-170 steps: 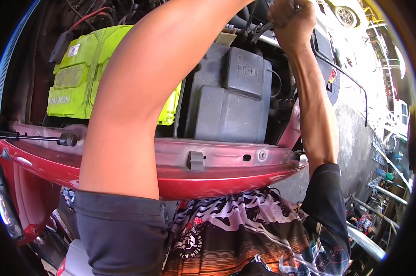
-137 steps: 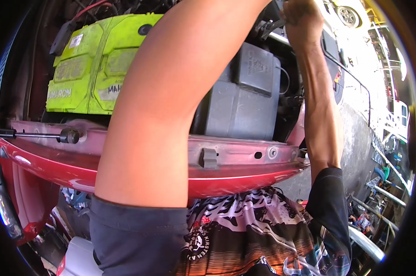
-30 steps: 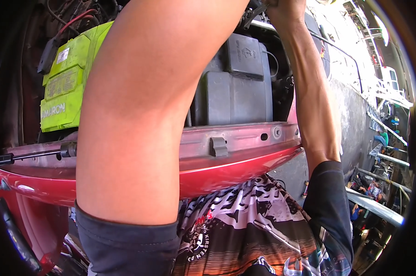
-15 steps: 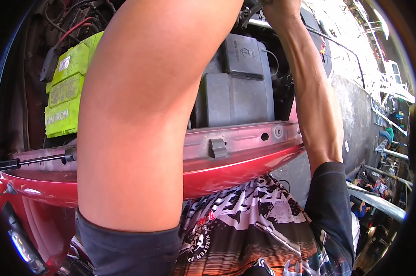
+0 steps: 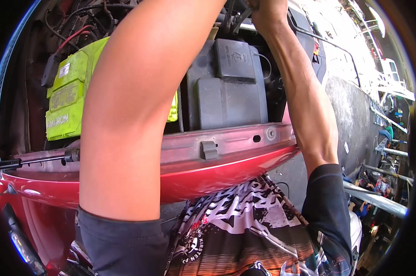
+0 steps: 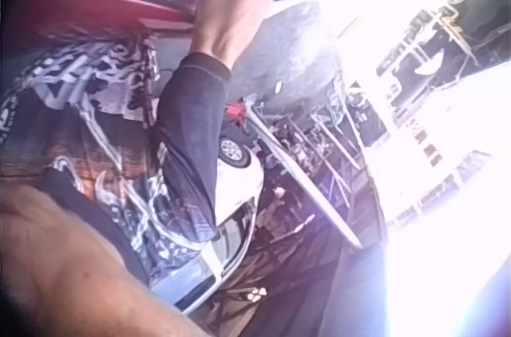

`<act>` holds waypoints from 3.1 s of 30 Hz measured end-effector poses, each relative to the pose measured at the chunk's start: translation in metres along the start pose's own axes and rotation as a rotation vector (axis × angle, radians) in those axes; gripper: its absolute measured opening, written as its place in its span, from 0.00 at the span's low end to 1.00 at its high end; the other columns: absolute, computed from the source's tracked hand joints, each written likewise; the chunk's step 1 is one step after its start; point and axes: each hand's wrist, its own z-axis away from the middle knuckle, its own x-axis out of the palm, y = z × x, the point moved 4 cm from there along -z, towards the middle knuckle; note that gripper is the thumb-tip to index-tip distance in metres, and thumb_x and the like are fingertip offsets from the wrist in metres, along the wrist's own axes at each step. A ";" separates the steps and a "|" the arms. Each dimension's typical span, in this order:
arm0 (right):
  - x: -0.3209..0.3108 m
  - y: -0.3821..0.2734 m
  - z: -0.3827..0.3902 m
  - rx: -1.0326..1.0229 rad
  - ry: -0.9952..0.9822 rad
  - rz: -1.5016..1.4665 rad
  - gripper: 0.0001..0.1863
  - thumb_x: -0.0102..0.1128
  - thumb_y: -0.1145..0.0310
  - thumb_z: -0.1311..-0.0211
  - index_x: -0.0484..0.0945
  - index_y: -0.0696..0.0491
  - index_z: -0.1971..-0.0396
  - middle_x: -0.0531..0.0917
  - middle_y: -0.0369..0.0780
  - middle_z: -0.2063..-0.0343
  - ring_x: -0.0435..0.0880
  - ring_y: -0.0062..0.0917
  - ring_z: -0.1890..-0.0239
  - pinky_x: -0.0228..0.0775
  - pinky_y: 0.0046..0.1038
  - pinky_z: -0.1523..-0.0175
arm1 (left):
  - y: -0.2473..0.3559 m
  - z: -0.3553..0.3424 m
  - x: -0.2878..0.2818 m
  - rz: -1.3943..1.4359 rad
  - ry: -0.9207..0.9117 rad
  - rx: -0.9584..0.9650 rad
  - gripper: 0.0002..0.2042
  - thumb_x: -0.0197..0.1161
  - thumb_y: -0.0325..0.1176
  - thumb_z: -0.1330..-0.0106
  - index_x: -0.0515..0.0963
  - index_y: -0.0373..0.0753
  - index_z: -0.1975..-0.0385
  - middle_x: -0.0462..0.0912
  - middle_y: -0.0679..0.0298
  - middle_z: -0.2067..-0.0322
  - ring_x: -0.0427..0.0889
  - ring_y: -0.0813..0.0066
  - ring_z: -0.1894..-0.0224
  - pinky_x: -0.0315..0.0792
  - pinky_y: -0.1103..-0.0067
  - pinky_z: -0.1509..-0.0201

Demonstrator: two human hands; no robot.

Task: Using wrenches to tighten or loosen components in a vehicle's engine compartment.

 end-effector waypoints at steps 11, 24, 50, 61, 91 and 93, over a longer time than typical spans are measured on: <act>0.003 -0.018 0.014 0.109 -0.198 0.084 0.14 0.51 0.62 0.36 0.71 0.50 0.81 0.71 0.34 0.83 0.69 0.22 0.80 0.60 0.27 0.71 | 0.002 0.004 -0.017 0.151 -0.098 0.120 0.10 0.52 0.26 0.39 0.77 0.34 0.60 0.83 0.56 0.71 0.83 0.63 0.67 0.76 0.71 0.59; -0.033 -0.018 -0.029 0.246 -0.505 -0.068 0.25 0.49 0.44 0.29 0.78 0.52 0.69 0.81 0.36 0.75 0.81 0.25 0.68 0.71 0.27 0.57 | -0.028 0.039 -0.033 0.340 -0.343 -0.272 0.11 0.56 0.24 0.39 0.72 0.36 0.56 0.79 0.64 0.68 0.78 0.78 0.69 0.74 0.79 0.63; -0.067 0.005 -0.026 0.301 -0.135 0.121 0.15 0.49 0.59 0.28 0.75 0.55 0.66 0.76 0.38 0.74 0.73 0.25 0.69 0.65 0.30 0.57 | 0.042 0.079 -0.181 -0.622 -1.087 -0.602 0.28 0.56 0.27 0.43 0.73 0.41 0.37 0.80 0.61 0.49 0.75 0.72 0.50 0.68 0.74 0.44; -0.082 0.009 -0.036 0.209 -0.422 0.016 0.20 0.45 0.52 0.25 0.76 0.54 0.55 0.80 0.40 0.57 0.77 0.27 0.55 0.70 0.34 0.54 | 0.047 0.086 -0.190 -0.633 -1.116 -0.471 0.30 0.58 0.34 0.45 0.73 0.38 0.38 0.80 0.59 0.48 0.77 0.67 0.46 0.64 0.74 0.43; -0.066 0.006 -0.029 0.353 -0.225 0.159 0.13 0.54 0.59 0.30 0.78 0.53 0.68 0.80 0.36 0.76 0.79 0.23 0.75 0.71 0.26 0.65 | 0.033 0.083 -0.191 -0.663 -1.159 -0.664 0.32 0.58 0.37 0.42 0.70 0.38 0.34 0.79 0.57 0.45 0.74 0.69 0.44 0.67 0.73 0.40; -0.067 0.006 -0.030 0.355 -0.216 0.144 0.13 0.55 0.59 0.30 0.78 0.53 0.68 0.80 0.36 0.76 0.78 0.23 0.75 0.71 0.26 0.65 | 0.035 0.082 -0.191 -0.685 -1.161 -0.657 0.32 0.58 0.37 0.42 0.70 0.38 0.34 0.79 0.58 0.45 0.74 0.68 0.44 0.67 0.72 0.40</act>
